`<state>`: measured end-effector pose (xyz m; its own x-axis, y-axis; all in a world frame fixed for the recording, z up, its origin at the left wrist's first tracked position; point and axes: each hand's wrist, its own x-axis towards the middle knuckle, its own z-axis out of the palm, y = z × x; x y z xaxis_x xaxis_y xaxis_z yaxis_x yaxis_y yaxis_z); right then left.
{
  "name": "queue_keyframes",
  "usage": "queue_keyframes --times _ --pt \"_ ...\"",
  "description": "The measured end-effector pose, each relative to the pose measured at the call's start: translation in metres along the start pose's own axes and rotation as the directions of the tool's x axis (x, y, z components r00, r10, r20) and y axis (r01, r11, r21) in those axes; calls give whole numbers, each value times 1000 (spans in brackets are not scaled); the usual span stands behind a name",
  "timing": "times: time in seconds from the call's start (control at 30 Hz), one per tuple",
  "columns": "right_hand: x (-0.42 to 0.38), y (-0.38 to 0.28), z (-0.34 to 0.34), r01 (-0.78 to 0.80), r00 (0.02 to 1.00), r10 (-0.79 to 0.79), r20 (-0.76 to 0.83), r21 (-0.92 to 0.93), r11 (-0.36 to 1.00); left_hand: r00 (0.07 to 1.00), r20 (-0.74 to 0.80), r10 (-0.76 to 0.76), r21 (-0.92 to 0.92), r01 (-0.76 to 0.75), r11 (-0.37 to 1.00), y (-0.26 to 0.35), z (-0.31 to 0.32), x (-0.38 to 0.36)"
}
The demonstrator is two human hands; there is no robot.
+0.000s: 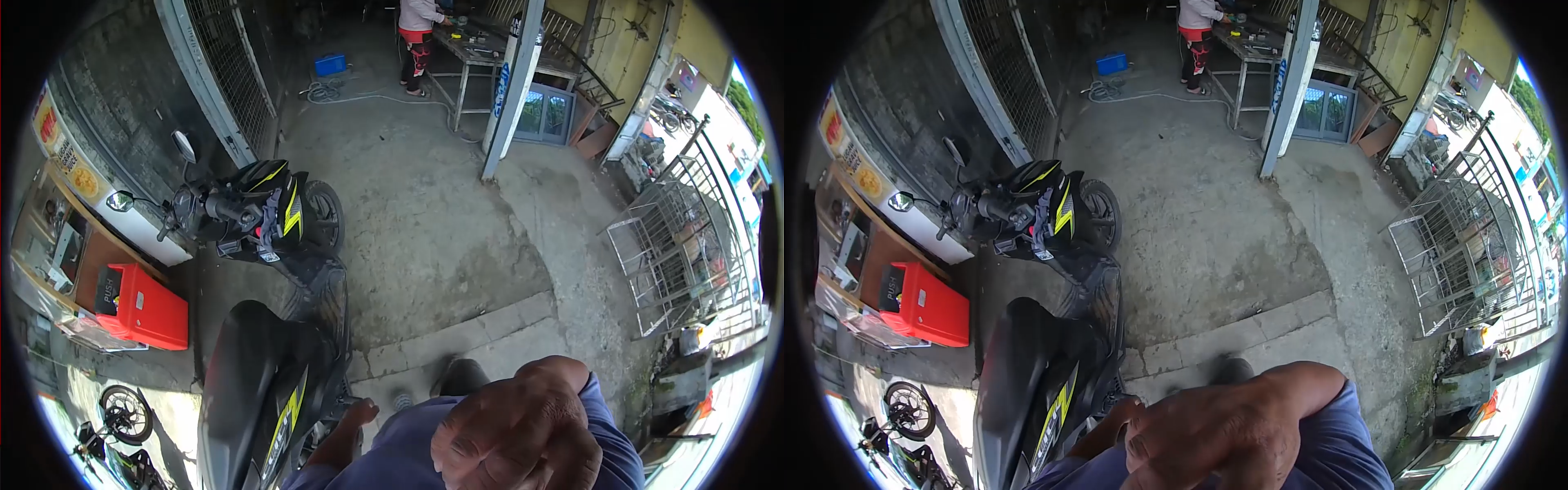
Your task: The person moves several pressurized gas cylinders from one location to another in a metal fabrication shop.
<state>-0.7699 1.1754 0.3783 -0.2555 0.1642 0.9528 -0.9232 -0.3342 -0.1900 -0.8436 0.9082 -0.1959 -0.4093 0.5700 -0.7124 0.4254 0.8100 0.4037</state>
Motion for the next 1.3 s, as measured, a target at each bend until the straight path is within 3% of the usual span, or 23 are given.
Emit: queue_keyframes --times 0.03,0.13,0.23,0.43,0.5,0.57,0.63,0.67,0.7,0.73,0.8,0.83,0.87,0.93,0.97,1.0,1.07,1.1,1.17,1.2,1.23,1.27,1.3 --pt "2 12 -29 7 1000 -8 21 46 999 999 -15 36 20 -35 999 -4 -18 12" --pt "17 31 -107 -76 997 75 22 70 995 986 88 -143 -72 150 986 7 -76 53" --pt "37 46 -224 -179 948 191 255 -68 981 995 85 42 184 -57 981 -34 -86 135" --pt "105 116 -384 -246 872 364 328 -348 904 977 -194 -83 -87 67 994 30 -214 214" --pt "132 146 -425 -321 868 370 332 -194 927 912 -163 -377 -449 272 851 107 -295 216" --pt "157 180 -466 -454 839 423 343 13 891 916 -271 -295 -292 214 932 72 -285 294" --pt "166 245 -493 -217 955 175 241 157 964 923 -332 -197 -320 86 944 65 -304 347" --pt "173 270 -495 -187 982 184 32 215 958 936 -304 -177 -254 99 962 71 -323 363" --pt "179 294 -497 -136 966 185 -178 257 957 949 -278 -149 -186 99 977 85 -346 378" --pt "200 306 -480 -154 823 303 -480 325 933 956 -268 -116 -121 86 989 96 -368 397" --pt "216 357 -528 -329 804 487 -342 427 842 959 -277 -61 -117 29 993 113 -410 426" --pt "215 390 -597 -512 849 520 90 383 769 977 -193 -95 -163 63 985 111 -428 444" --pt "212 424 -651 -655 719 475 506 268 706 985 -116 -129 -203 103 974 105 -451 460" --pt "208 490 -716 -726 608 652 452 -14 687 983 5 -185 -252 180 951 94 -499 489" --pt "206 514 -747 -817 442 860 253 -283 503 978 34 -205 -263 206 943 88 -529 504" --pt "190 542 -781 -910 181 983 23 -376 176 974 53 -220 -271 226 936 84 -562 520" --pt "117 591 -874 -832 36 950 -311 -536 -145 970 34 -242 -281 242 929 74 -640 556" --pt "65 597 -926 -731 106 899 -426 -646 -220 964 -3 -265 -297 252 921 68 -687 577" --pt "-10 581 -1013 -454 -163 701 -694 -578 -678 929 -74 -362 -403 304 863 66 -787 617" --pt "-34 563 -1047 -388 -265 562 -783 -447 -806 900 -104 -424 -484 327 812 71 -832 639" --pt "-118 526 -1103 -315 -276 503 -819 -417 -852 831 -329 -448 -475 265 839 66 -865 666" --pt "-149 500 -1127 -358 -417 226 -880 -70 -931 812 -346 -469 -505 260 823 68 -905 691" --pt "-135 488 -1135 -338 -673 5 -740 301 -892 793 -359 -493 -533 259 805 68 -947 714"
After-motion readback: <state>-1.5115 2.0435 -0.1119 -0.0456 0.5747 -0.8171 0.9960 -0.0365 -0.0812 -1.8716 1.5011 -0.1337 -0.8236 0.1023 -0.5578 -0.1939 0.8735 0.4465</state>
